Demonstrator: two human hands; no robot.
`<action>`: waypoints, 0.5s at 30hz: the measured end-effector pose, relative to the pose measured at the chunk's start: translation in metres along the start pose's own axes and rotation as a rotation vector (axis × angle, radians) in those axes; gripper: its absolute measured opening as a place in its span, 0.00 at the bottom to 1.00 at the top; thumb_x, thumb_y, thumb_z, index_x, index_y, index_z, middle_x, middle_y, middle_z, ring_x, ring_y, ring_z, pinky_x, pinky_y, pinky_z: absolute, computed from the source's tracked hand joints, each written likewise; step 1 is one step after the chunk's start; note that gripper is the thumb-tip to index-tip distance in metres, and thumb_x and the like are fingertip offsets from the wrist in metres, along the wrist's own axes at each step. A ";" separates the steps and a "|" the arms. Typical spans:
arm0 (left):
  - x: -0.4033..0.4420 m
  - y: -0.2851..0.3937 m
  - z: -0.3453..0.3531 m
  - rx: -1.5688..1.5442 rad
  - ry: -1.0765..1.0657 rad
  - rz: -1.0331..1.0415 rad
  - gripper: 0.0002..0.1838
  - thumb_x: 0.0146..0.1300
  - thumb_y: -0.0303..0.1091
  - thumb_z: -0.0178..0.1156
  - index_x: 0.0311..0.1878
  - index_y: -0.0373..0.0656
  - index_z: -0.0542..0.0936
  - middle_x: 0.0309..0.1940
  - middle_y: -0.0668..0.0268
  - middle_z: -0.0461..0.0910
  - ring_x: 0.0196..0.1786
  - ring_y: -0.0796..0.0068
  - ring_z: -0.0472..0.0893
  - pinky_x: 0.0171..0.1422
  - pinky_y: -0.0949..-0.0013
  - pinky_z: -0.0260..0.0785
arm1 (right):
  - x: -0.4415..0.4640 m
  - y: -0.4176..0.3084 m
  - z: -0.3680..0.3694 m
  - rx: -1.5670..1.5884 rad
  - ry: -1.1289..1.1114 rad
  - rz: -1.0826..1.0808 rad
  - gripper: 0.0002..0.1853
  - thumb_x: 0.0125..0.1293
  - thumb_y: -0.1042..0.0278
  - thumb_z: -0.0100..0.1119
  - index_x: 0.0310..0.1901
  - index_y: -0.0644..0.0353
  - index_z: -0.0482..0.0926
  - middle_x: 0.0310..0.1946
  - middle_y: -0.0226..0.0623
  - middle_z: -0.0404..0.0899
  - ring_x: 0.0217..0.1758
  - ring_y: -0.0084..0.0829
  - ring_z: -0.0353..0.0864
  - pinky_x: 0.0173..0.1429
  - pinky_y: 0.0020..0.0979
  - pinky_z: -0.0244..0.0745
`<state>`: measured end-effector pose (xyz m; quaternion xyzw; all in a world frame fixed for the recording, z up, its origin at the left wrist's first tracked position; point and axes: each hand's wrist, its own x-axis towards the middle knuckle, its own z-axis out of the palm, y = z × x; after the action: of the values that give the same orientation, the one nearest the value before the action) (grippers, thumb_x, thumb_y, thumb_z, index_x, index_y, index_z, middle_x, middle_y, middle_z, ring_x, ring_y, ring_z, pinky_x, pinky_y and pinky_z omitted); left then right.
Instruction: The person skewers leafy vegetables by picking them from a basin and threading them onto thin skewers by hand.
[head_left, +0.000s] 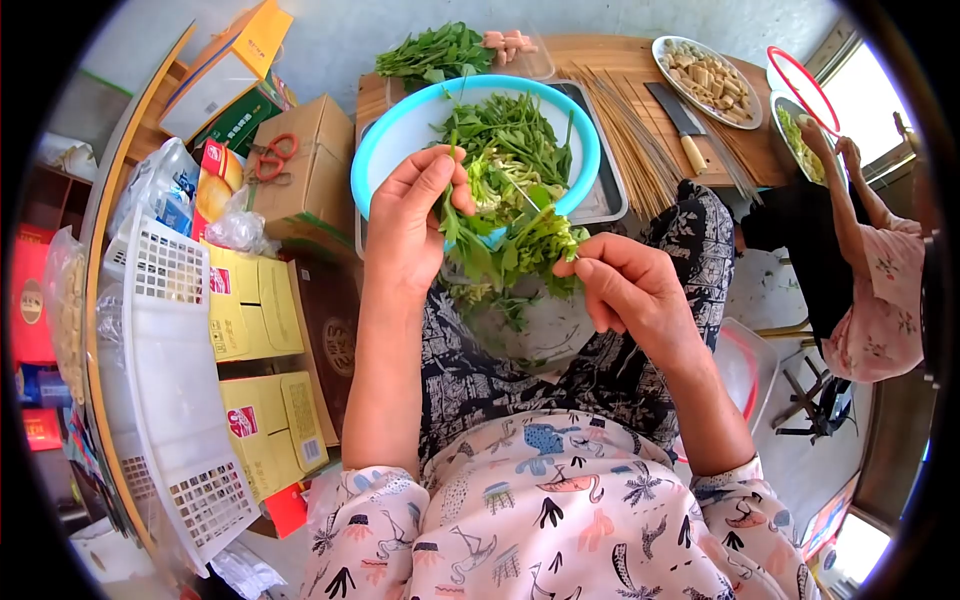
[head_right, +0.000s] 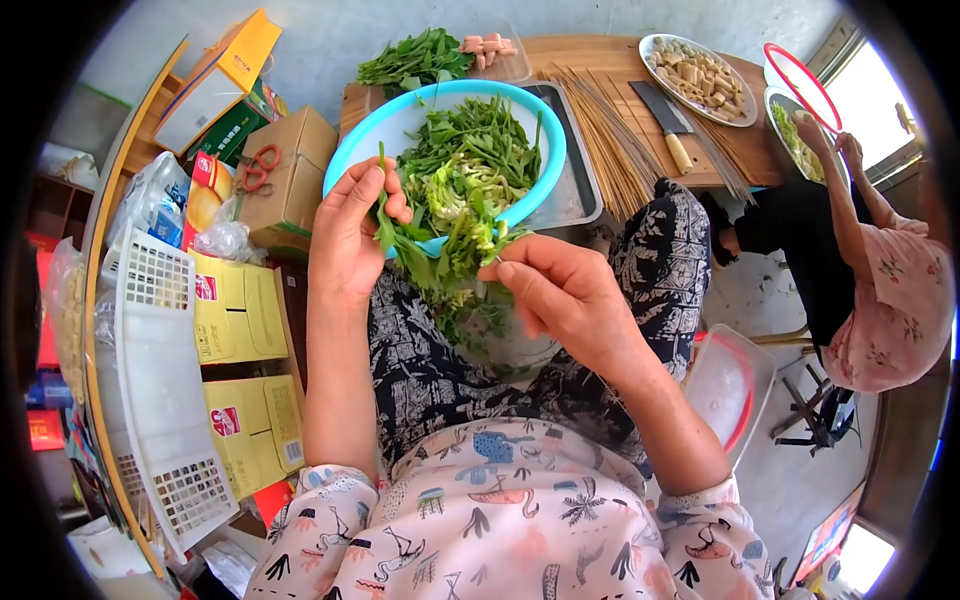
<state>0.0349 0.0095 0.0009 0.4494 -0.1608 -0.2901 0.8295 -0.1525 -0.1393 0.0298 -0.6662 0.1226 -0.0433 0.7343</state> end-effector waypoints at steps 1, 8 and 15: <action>-0.004 0.000 0.003 -0.013 0.004 -0.011 0.11 0.65 0.32 0.61 0.46 0.36 0.78 0.33 0.65 0.77 0.30 0.77 0.74 0.35 0.71 0.69 | 0.000 -0.001 0.003 0.003 -0.011 -0.011 0.10 0.71 0.68 0.51 0.40 0.66 0.79 0.17 0.22 0.68 0.19 0.11 0.64 0.23 0.16 0.56; -0.019 0.003 0.009 -0.042 -0.001 -0.078 0.10 0.64 0.33 0.61 0.44 0.37 0.81 0.30 0.67 0.78 0.26 0.80 0.72 0.27 0.75 0.63 | 0.005 -0.004 0.014 0.000 -0.030 0.007 0.10 0.70 0.69 0.51 0.40 0.66 0.79 0.17 0.22 0.68 0.18 0.11 0.64 0.24 0.17 0.56; -0.021 0.002 0.008 -0.092 -0.029 -0.093 0.10 0.64 0.33 0.61 0.44 0.37 0.80 0.30 0.67 0.78 0.25 0.80 0.72 0.26 0.76 0.62 | 0.006 -0.003 0.014 -0.037 -0.044 0.014 0.10 0.70 0.69 0.51 0.40 0.66 0.79 0.17 0.22 0.69 0.18 0.12 0.65 0.24 0.17 0.57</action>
<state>0.0148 0.0183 0.0071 0.4137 -0.1384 -0.3418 0.8323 -0.1435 -0.1276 0.0331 -0.6796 0.1120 -0.0212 0.7247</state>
